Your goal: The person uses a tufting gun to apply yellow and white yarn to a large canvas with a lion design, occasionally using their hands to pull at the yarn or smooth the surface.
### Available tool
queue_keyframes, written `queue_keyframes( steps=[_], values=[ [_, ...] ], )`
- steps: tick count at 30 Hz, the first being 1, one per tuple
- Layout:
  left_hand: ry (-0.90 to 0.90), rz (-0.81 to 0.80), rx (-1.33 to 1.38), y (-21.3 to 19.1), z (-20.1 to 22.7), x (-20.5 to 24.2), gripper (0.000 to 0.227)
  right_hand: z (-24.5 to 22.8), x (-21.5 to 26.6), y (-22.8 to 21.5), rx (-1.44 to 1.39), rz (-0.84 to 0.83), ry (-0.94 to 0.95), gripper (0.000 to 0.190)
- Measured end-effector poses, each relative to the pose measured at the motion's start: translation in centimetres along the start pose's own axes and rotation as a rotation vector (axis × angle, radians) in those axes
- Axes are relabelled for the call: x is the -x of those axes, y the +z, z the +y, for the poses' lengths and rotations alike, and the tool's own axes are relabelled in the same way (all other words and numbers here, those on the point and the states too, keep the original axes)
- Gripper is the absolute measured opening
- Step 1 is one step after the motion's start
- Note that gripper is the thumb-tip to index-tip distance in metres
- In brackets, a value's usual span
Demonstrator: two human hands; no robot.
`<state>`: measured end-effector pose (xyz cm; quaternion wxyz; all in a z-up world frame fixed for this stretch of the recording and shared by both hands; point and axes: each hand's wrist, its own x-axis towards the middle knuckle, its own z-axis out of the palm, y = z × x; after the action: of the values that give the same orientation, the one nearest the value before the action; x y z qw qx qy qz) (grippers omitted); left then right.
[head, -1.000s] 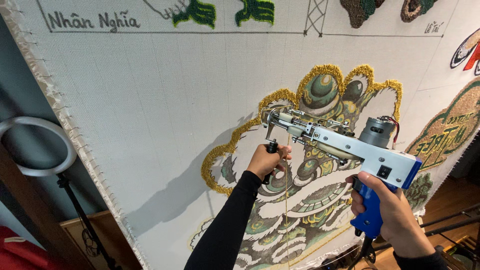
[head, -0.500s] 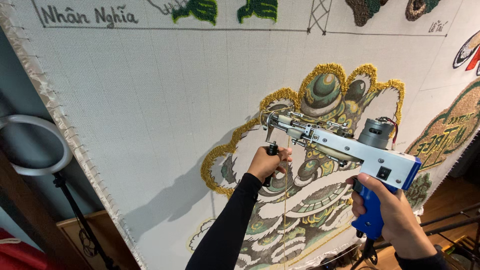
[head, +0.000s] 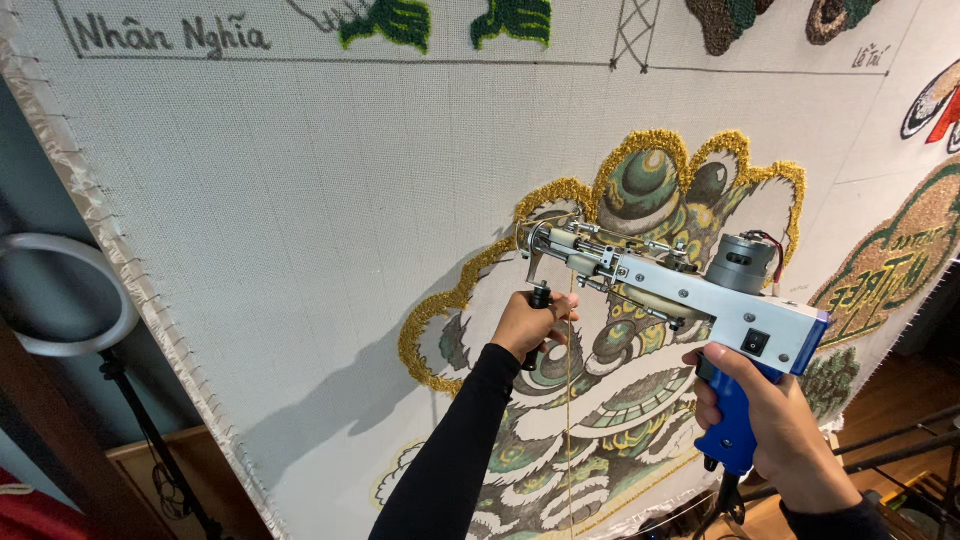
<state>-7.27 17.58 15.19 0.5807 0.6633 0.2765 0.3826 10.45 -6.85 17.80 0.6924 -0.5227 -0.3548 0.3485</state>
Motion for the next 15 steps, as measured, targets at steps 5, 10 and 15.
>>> queue_keyframes(
  steps=[5,10,15],
  values=[
    [0.036,-0.015,0.022,-0.8,-1.4,-1.8,0.042,0.1,-0.4,1.2,0.071,-0.003,-0.102,0.029],
    [0.068,0.014,-0.005,-1.9,-2.1,-4.2,0.045,-0.1,-0.9,3.2,0.399,-0.013,-0.331,0.022],
    [0.038,0.016,-0.011,-3.9,-1.9,-5.5,0.048,-0.5,-1.7,5.4,0.649,0.002,-0.445,0.024]
  ],
)
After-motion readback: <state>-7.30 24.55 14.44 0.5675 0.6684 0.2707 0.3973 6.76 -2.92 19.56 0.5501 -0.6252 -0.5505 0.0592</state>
